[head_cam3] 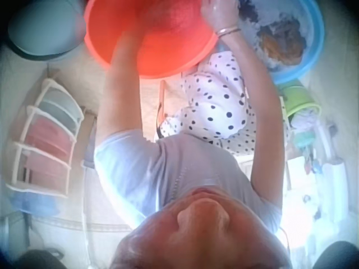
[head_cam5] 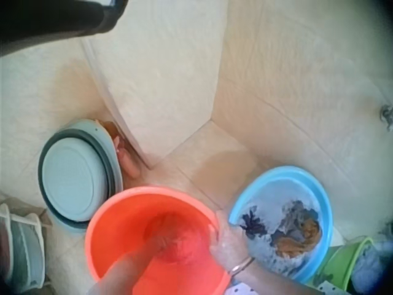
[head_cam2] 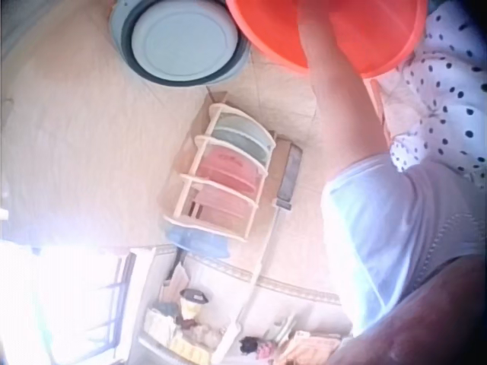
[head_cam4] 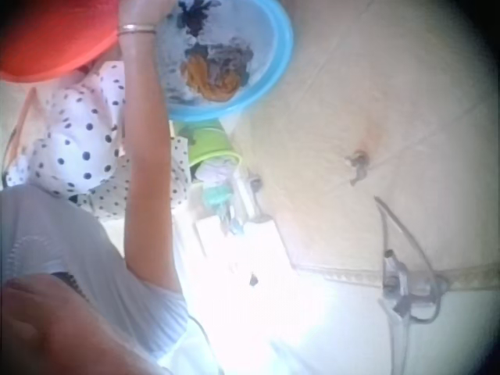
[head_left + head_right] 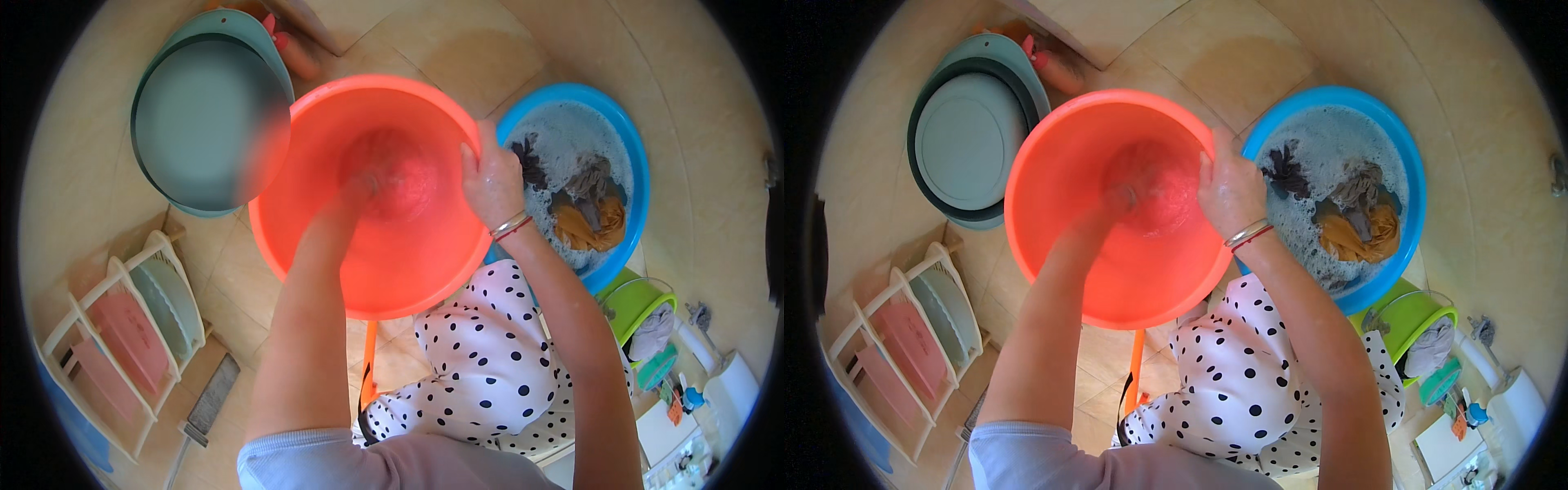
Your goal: The person washes clothes by hand in a blue basin filled with soapy water. They scrub and rinse various garments, including a yellow cloth and a dark shirt, then transfer them to an orange bucket. The person then empties the basin, refills it with clean water, and adds more clothes from a green bucket to continue washing.
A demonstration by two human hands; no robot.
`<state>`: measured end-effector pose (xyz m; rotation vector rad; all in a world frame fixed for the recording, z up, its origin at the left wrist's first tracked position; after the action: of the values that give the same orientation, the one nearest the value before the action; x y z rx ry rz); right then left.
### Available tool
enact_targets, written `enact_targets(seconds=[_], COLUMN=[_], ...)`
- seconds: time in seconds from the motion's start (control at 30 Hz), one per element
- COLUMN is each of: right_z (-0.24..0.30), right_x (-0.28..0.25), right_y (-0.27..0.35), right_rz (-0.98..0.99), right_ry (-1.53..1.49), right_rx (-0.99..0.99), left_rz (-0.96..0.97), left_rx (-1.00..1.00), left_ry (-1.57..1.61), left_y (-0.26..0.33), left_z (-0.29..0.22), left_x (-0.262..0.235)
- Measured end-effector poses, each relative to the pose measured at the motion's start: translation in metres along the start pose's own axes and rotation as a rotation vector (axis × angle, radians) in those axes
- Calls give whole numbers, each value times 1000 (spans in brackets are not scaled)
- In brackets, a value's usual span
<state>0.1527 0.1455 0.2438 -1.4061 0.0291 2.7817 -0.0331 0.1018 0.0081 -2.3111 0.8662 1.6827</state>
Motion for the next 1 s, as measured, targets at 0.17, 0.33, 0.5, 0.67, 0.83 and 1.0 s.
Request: enact_targets(seconds=[0.17,0.33,0.5,0.67,0.83,1.0], right_z=[14,9,16,9,9,7], right_x=[4,1,4,3,5,4], right_y=[2,0,3,-1,4,4], right_rz=[14,-32,-9,-12,-29,-54], right_ry=[-3,-12,-12,5,-81,-48], right_rx=[-50,-38,-45,-17,-42,-11], left_rz=[-46,152,565,187,160,67], left_rx=[-383,-345,-348,334,82,-271], left_ry=[50,183,672,-146,-163,-88], left_y=[35,38,39,20,7,8], left_z=[62,-15,-74,-49,26,49], left_x=[7,25,53,31,-10,-14])
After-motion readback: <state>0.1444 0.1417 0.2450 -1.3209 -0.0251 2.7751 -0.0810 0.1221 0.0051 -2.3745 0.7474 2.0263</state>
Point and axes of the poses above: each hand's wrist, its own y-axis away from the middle knuckle, its own x-axis out of the palm, z = x × y, the point moved 4 cm from there along -y, towards the middle knuckle, and after that the axes turned 10 degrees about -z, right-handed, at the moved point
